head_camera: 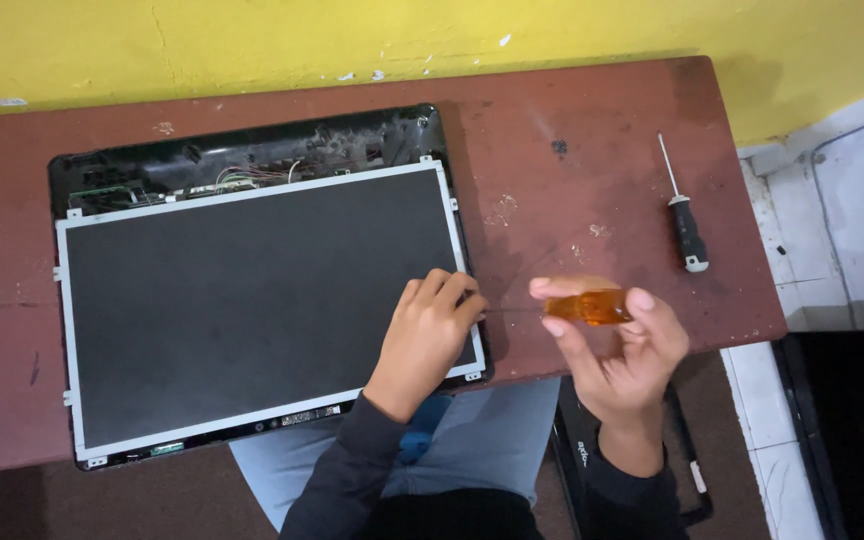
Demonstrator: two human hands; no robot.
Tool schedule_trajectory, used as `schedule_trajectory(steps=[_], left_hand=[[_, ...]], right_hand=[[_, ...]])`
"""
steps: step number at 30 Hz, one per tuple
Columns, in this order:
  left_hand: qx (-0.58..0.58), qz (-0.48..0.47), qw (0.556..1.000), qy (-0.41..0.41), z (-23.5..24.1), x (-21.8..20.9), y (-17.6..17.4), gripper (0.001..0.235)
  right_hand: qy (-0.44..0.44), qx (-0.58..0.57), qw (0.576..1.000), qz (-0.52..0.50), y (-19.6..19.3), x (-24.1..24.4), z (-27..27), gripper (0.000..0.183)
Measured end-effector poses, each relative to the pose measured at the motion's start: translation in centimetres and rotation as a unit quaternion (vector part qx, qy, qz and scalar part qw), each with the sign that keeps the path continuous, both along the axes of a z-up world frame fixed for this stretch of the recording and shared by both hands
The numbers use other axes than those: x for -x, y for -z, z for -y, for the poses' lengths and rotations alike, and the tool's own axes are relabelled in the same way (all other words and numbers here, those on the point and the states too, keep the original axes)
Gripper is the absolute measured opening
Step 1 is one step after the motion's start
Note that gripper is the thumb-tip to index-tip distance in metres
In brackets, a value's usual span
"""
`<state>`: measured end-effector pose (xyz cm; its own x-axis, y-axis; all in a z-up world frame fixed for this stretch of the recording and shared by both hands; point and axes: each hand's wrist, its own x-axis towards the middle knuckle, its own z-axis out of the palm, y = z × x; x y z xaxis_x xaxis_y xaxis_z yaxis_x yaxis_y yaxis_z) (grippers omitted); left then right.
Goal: The person uses a screwdriver to remove screws from the frame of a disassembled laptop screen. They place the removed screws on the table and continue unscrewing additional fasteners around the screen bezel.
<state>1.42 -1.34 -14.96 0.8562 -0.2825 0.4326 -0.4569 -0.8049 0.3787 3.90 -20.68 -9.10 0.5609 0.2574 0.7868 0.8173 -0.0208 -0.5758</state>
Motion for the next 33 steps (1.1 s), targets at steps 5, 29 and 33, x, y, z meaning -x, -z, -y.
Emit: schedule_trajectory(steps=[5,29,33], left_hand=[[0.027,0.025,0.999,-0.005,0.1,0.1,0.1,0.009],[0.568,-0.158,0.799,-0.120,-0.9,-0.1,-0.2,0.003],[0.551,-0.158,0.809,-0.129,-0.5,-0.8,-0.7,0.002]], right_hand=[[0.044,0.017,0.999,0.017,-1.1,0.9,1.0,0.072],[0.278,-0.448,0.801,-0.281,10.7,-2.0,5.8,0.065],[0.321,-0.451,0.790,-0.262,10.6,-2.3,5.5,0.057]])
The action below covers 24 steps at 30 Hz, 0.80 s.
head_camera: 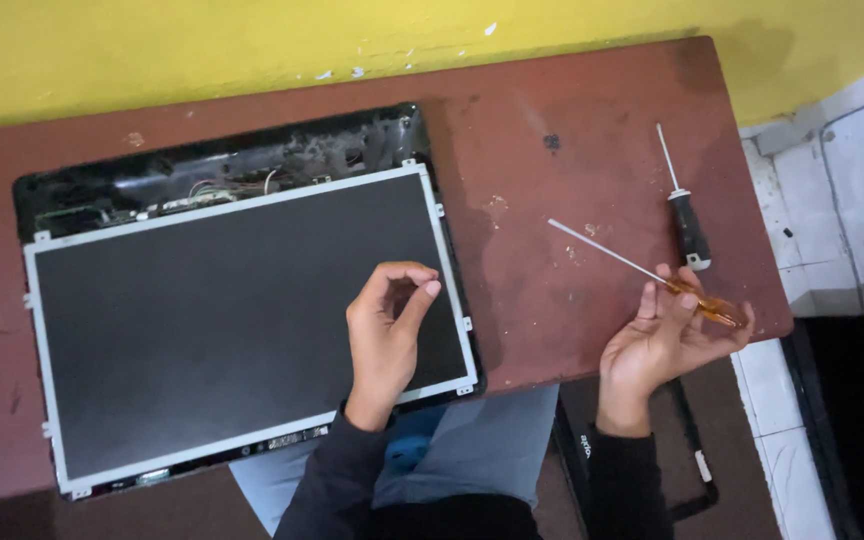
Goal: The person uses a screwdriver to remove screws from the frame of a disassembled laptop screen. They place the removed screws on the table and continue unscrewing additional fasteners around the screen bezel.
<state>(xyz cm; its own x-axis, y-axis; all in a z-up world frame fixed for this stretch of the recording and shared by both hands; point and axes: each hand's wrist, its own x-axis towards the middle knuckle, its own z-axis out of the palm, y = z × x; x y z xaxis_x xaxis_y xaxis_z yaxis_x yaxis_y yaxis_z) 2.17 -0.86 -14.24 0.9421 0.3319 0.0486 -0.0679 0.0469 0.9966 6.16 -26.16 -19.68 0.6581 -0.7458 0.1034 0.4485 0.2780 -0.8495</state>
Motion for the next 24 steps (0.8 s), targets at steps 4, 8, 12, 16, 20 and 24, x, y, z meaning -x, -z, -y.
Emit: schedule_trajectory(steps=[4,8,12,16,20,24], left_hand=[[-0.061,0.001,0.998,-0.009,0.9,-1.8,-1.0,0.003],[-0.141,0.033,0.989,-0.012,2.6,-4.7,-2.1,0.008],[-0.220,0.123,0.967,0.023,4.5,-8.5,-2.4,0.013],[-0.340,0.066,0.938,0.021,6.0,-13.4,2.9,0.016],[-0.521,0.053,0.852,-0.033,8.0,-16.4,5.4,0.031],[-0.578,0.041,0.815,-0.029,9.9,-19.1,6.7,0.035]], right_hand=[[0.004,0.052,0.999,-0.017,-0.4,-0.5,-0.2,0.049],[0.002,0.045,0.999,-0.027,-0.7,-0.7,-0.3,0.043],[0.028,0.049,0.997,-0.045,-0.3,-0.9,0.1,0.054],[0.065,0.026,0.997,0.028,1.9,-1.0,1.0,0.050],[0.071,-0.016,0.997,0.014,4.1,-1.1,2.2,0.044],[0.069,-0.018,0.997,0.021,4.2,-1.0,2.1,0.047]])
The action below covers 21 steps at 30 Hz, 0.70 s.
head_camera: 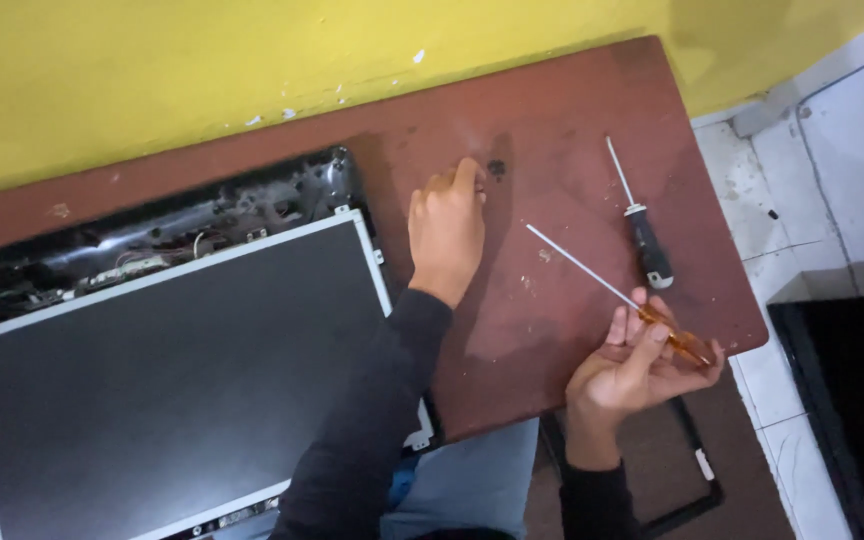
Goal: The person uses a screwdriver to remove screws from the frame of a disassembled laptop screen. They place the removed screws on the table and continue unscrewing additional fasteners around the screen bezel.
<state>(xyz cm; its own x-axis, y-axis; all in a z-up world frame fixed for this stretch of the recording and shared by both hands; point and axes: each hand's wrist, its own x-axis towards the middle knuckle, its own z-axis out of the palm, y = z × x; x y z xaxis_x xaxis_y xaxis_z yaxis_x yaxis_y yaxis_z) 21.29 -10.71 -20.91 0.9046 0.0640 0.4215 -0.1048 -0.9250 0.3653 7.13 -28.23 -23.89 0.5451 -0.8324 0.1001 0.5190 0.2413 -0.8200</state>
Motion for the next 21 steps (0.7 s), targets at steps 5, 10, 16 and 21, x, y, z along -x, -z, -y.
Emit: schedule_trajectory(steps=[5,10,16,21], left_hand=[[0.024,-0.019,0.999,0.015,0.8,-2.3,2.1,0.036],[0.029,-0.030,0.999,0.015,1.1,-3.0,2.0,0.036],[0.055,-0.027,0.998,0.023,1.0,-3.1,1.4,0.040],[0.192,0.070,0.979,-0.003,-0.7,-1.9,-1.4,0.030]], right_hand=[[-0.013,0.026,1.000,-0.005,0.8,0.2,0.5,0.053],[-0.029,0.046,0.999,-0.001,0.8,0.2,0.6,0.050],[-0.029,0.040,0.999,-0.008,0.3,0.1,0.2,0.052],[-0.024,0.039,0.999,-0.010,0.1,0.1,0.2,0.053]])
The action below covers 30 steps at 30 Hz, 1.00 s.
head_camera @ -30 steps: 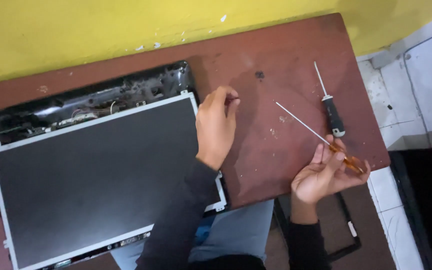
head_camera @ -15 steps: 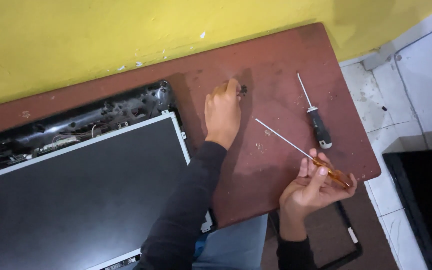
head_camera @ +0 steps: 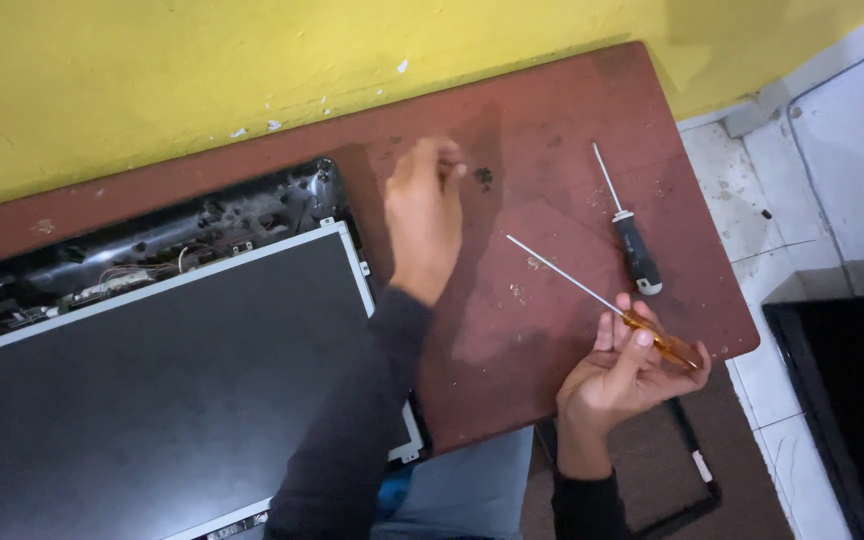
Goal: The person uses a screwdriver to remove screws from the frame of a disassembled laptop screen. They place the removed screws on the table and continue unscrewing additional fasteners around the screen bezel.
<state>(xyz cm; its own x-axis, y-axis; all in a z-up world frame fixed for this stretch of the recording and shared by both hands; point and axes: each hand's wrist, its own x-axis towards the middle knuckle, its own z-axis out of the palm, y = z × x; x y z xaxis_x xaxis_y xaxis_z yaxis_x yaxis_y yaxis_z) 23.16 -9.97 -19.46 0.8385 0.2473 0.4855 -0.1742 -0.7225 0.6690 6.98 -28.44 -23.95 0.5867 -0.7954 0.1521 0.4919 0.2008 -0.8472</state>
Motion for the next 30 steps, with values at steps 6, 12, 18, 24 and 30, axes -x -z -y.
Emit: schedule_trajectory(steps=[6,12,18,24,30], left_hand=[[0.010,0.014,0.999,-0.044,-7.6,7.7,-4.5,0.025],[-0.224,-0.093,0.959,-0.145,-11.5,13.9,-3.2,0.042],[-0.303,-0.104,0.944,-0.080,-11.5,14.8,-3.5,0.051],[-0.277,-0.115,0.953,-0.042,-11.2,16.7,-4.2,0.051],[-0.259,-0.125,0.958,-0.012,-10.9,18.3,-3.7,0.052]], right_hand=[[-0.006,-0.037,0.999,0.012,0.6,-0.2,0.3,0.053],[-0.001,0.012,0.998,-0.056,-3.6,-0.3,-1.9,0.061],[-0.047,0.004,0.996,-0.071,-3.9,0.3,-1.9,0.049],[-0.060,0.010,0.995,-0.081,-3.8,0.6,-2.0,0.056],[-0.127,0.024,0.991,-0.017,0.3,-0.5,0.8,0.042]])
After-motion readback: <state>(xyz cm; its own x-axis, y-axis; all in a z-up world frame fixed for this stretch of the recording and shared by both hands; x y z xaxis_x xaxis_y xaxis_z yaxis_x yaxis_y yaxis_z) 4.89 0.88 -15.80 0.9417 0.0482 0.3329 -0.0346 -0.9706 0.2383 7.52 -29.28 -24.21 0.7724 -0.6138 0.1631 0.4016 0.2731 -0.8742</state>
